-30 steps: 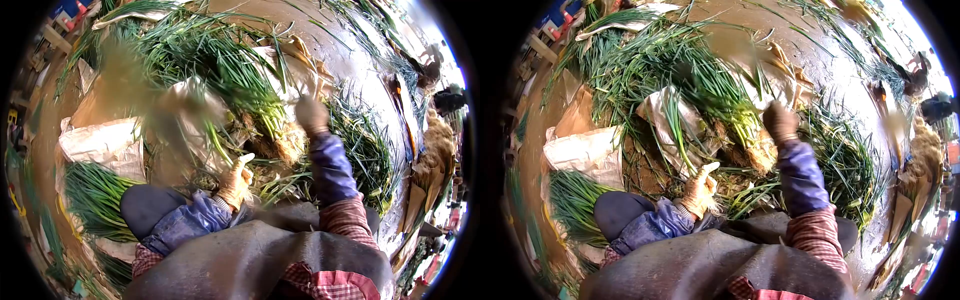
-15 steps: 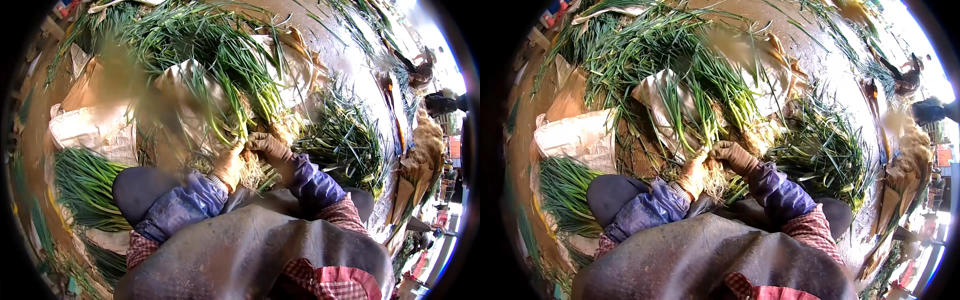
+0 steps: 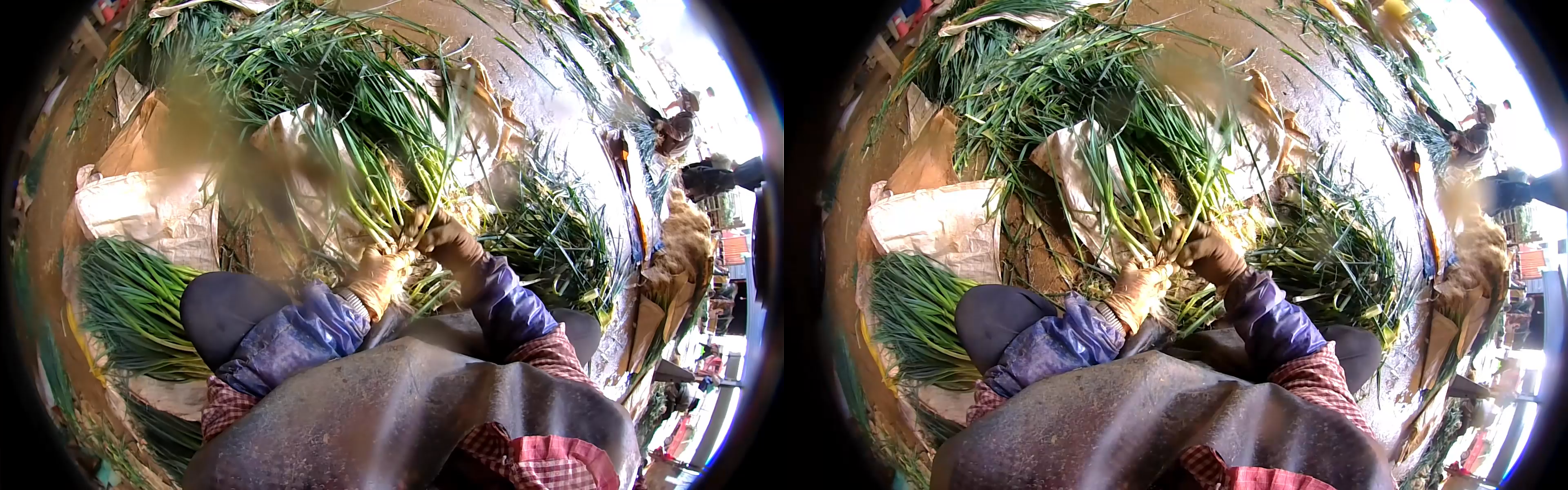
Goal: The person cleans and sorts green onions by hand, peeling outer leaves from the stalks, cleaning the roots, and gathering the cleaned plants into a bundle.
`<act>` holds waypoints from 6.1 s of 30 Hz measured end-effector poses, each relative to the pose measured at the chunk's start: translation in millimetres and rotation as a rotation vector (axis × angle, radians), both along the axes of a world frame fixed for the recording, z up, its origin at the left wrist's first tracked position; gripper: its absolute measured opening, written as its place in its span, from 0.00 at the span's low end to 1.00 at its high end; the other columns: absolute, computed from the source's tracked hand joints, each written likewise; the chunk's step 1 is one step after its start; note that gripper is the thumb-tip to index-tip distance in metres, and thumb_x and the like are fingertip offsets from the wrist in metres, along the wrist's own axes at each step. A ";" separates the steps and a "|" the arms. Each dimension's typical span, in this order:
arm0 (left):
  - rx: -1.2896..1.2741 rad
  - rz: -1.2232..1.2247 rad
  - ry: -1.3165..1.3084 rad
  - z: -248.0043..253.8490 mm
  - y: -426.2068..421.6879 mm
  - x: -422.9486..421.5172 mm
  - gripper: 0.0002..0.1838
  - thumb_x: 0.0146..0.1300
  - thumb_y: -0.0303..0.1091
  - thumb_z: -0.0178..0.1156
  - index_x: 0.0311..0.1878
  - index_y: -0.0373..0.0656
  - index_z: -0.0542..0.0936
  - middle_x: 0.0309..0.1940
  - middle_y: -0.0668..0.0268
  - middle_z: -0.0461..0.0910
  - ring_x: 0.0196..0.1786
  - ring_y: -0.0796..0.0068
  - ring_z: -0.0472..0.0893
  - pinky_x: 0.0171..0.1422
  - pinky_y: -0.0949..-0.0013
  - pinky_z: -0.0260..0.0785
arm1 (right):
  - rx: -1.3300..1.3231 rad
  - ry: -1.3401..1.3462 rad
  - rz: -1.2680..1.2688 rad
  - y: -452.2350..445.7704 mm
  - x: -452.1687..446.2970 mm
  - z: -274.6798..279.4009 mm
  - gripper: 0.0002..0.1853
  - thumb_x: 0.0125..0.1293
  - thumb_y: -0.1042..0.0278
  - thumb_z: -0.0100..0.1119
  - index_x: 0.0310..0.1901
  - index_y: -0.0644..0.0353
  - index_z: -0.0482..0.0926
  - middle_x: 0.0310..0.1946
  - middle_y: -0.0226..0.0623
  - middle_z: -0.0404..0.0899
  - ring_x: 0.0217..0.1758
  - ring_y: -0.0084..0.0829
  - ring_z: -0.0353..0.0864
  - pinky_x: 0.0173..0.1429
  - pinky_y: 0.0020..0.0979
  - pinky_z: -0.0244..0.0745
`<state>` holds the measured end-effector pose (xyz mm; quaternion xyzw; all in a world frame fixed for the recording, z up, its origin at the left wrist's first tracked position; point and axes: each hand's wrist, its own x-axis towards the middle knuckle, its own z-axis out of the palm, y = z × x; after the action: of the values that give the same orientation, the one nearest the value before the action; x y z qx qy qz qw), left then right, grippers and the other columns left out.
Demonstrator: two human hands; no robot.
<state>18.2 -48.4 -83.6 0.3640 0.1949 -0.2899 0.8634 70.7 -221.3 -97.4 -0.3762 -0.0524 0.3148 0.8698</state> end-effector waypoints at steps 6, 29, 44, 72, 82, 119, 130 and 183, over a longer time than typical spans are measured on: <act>-0.031 -0.013 0.009 -4.9 -1.7 4.0 0.08 0.62 0.32 0.60 0.44 0.43 0.79 0.31 0.71 0.79 0.22 0.85 0.70 0.21 0.83 0.59 | -0.872 -0.801 -0.399 -23.2 17.1 17.1 0.30 0.54 0.89 0.50 0.61 0.64 0.67 0.48 0.33 0.76 0.42 0.16 0.75 0.41 0.17 0.70; 0.043 -0.096 -0.244 -3.3 -11.1 -14.3 0.11 0.62 0.23 0.58 0.48 0.40 0.77 0.40 0.69 0.79 0.40 0.77 0.78 0.42 0.76 0.73 | -0.313 0.015 -0.152 2.7 -9.0 39.8 0.14 0.55 0.63 0.67 0.42 0.55 0.79 0.39 0.29 0.80 0.44 0.24 0.78 0.48 0.27 0.74; 0.520 -0.264 -0.723 1.0 -2.8 -10.3 0.14 0.58 0.28 0.64 0.47 0.36 0.78 0.42 0.62 0.82 0.43 0.76 0.80 0.46 0.71 0.73 | -0.748 -0.045 -0.257 3.3 -10.9 70.4 0.14 0.62 0.60 0.62 0.40 0.63 0.78 0.25 0.30 0.79 0.22 0.19 0.75 0.25 0.20 0.70; 0.283 -0.112 -0.492 18.7 6.2 -14.5 0.05 0.59 0.27 0.64 0.38 0.38 0.81 0.23 0.70 0.79 0.22 0.82 0.74 0.23 0.78 0.66 | -0.827 -0.322 -0.257 12.0 -33.1 93.4 0.08 0.56 0.71 0.65 0.35 0.65 0.81 0.24 0.29 0.80 0.25 0.17 0.76 0.28 0.20 0.70; -0.077 0.131 -0.106 14.0 26.0 7.2 0.06 0.63 0.29 0.59 0.39 0.38 0.76 0.27 0.67 0.79 0.22 0.82 0.75 0.22 0.79 0.71 | -0.765 -0.400 0.397 5.2 -51.4 99.3 0.07 0.57 0.68 0.63 0.32 0.63 0.79 0.23 0.31 0.80 0.22 0.19 0.77 0.26 0.22 0.71; 0.340 -0.001 -0.337 34.3 10.8 1.4 0.11 0.67 0.39 0.56 0.36 0.41 0.78 0.29 0.66 0.81 0.22 0.83 0.72 0.21 0.79 0.64 | -1.706 -0.844 1.299 -96.4 -25.7 -41.3 0.09 0.62 0.67 0.56 0.42 0.57 0.81 0.31 0.37 0.81 0.28 0.30 0.79 0.30 0.29 0.76; 0.399 -0.029 -0.052 45.5 16.1 10.1 0.09 0.65 0.38 0.57 0.41 0.45 0.83 0.18 0.73 0.72 0.15 0.88 0.65 0.16 0.81 0.57 | -1.450 -0.886 0.887 57.1 -39.5 -37.4 0.11 0.60 0.59 0.52 0.40 0.55 0.75 0.33 0.35 0.72 0.35 0.33 0.71 0.39 0.33 0.68; 0.336 -0.085 -0.104 -34.8 -4.4 -9.3 0.08 0.61 0.24 0.56 0.44 0.39 0.79 0.34 0.68 0.80 0.32 0.76 0.78 0.35 0.75 0.73 | -0.612 -0.464 -0.547 53.4 -34.4 5.1 0.22 0.65 0.54 0.57 0.54 0.63 0.72 0.38 0.31 0.75 0.35 0.21 0.71 0.41 0.27 0.71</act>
<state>8.8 -52.8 -118.4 0.5256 0.1804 -0.2702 0.7863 36.3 -167.9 -92.2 -0.6757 -0.0493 -0.0172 0.7353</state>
